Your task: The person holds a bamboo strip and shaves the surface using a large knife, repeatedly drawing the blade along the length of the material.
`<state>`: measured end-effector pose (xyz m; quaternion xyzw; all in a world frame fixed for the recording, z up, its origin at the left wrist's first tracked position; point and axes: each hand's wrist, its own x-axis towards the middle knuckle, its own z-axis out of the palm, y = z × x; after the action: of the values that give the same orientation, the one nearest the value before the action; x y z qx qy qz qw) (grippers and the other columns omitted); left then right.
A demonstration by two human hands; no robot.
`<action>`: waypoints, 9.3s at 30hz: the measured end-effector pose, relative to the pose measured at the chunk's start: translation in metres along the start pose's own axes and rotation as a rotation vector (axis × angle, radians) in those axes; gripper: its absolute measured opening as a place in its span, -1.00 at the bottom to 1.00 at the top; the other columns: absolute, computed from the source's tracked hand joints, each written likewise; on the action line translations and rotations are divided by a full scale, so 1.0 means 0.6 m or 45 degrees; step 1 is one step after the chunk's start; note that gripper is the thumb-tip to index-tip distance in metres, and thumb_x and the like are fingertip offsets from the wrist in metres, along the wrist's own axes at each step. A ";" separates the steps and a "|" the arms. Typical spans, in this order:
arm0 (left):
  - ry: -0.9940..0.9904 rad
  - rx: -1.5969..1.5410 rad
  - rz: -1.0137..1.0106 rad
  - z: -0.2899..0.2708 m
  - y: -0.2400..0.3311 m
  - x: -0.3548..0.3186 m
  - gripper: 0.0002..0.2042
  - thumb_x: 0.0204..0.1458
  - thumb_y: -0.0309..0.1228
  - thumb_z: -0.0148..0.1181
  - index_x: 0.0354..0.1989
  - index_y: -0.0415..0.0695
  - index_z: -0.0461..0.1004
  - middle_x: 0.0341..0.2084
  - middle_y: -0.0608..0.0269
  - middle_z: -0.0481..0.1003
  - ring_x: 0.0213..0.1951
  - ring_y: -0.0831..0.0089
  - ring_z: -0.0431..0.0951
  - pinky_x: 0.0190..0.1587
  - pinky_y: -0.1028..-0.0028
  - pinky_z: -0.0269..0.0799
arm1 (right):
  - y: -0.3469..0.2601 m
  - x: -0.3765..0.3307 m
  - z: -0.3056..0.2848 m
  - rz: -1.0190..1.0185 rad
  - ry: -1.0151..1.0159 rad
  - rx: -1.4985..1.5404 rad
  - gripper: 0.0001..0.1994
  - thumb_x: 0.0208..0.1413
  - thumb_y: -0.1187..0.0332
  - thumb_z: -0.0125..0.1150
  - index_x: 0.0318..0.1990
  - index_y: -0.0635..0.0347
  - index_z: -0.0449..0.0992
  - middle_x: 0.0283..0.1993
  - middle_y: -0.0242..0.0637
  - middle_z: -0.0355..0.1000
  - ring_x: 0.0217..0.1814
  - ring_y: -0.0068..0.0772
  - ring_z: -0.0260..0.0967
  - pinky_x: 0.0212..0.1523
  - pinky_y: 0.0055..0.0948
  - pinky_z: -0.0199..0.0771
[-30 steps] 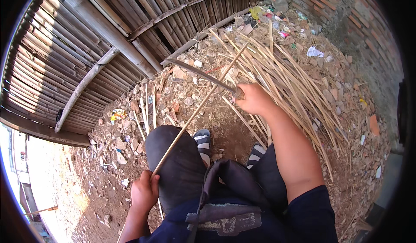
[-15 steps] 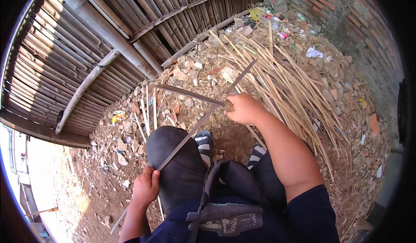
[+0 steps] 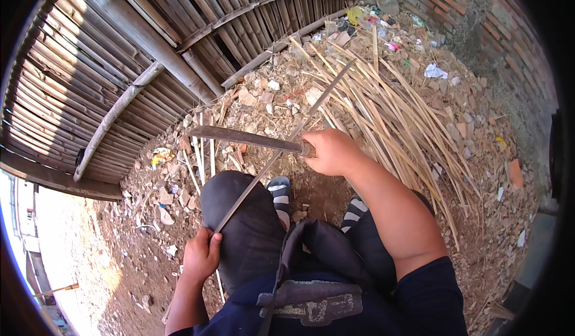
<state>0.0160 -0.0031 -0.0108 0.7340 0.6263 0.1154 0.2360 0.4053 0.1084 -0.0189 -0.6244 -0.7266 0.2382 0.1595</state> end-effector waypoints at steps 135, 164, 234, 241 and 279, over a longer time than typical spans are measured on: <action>-0.690 -0.637 -0.336 -0.055 -0.040 0.025 -0.50 0.43 -0.01 -0.12 -0.39 -0.17 0.46 -0.60 0.42 0.37 -0.50 0.57 0.33 -0.40 0.43 0.33 | 0.018 0.006 0.043 -0.129 -0.023 0.003 -0.74 -0.01 0.21 0.36 -0.21 0.11 0.58 -0.31 -0.02 0.58 -0.15 0.10 0.56 -0.12 0.02 0.55; 0.012 0.086 0.025 -0.013 0.001 -0.030 -0.70 0.28 -0.28 0.13 -0.47 -0.18 0.35 -0.71 -0.11 0.42 -0.56 -0.22 0.47 -0.49 0.04 0.37 | -0.024 -0.010 -0.011 -0.045 -0.304 -0.103 -0.54 0.01 0.09 0.42 0.00 0.18 0.61 -0.22 0.08 0.58 -0.10 0.14 0.55 -0.06 -0.03 0.53; -0.004 0.126 0.189 -0.007 -0.022 0.012 -0.64 0.25 -0.21 0.19 -0.50 -0.18 0.32 -0.70 -0.08 0.41 -0.58 -0.15 0.49 -0.51 0.05 0.37 | 0.051 0.020 -0.009 0.301 -0.048 0.222 -0.59 0.03 0.21 0.40 0.02 0.19 0.61 -0.14 0.00 0.61 -0.07 -0.01 0.57 -0.02 -0.17 0.52; 0.022 0.116 0.192 -0.005 -0.023 0.016 -0.64 0.26 -0.21 0.18 -0.50 -0.18 0.32 -0.72 -0.08 0.39 -0.59 -0.16 0.48 -0.52 0.06 0.36 | 0.080 0.029 -0.001 0.241 -0.156 0.227 -0.72 0.01 0.20 0.39 -0.18 0.17 0.62 -0.34 -0.07 0.56 -0.24 -0.03 0.54 -0.17 -0.11 0.50; 0.018 0.155 0.236 -0.012 -0.027 0.008 -0.66 0.26 -0.23 0.17 -0.47 -0.18 0.31 -0.70 -0.07 0.41 -0.58 -0.17 0.48 -0.51 0.01 0.35 | 0.006 0.013 0.009 -0.105 0.157 -0.085 -0.78 0.07 0.18 0.36 -0.26 0.11 0.58 -0.42 -0.07 0.54 -0.30 0.06 0.55 -0.22 -0.02 0.51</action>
<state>-0.0003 0.0043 -0.0134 0.8010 0.5631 0.1038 0.1750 0.4039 0.1156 -0.0259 -0.6123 -0.7481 0.1684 0.1927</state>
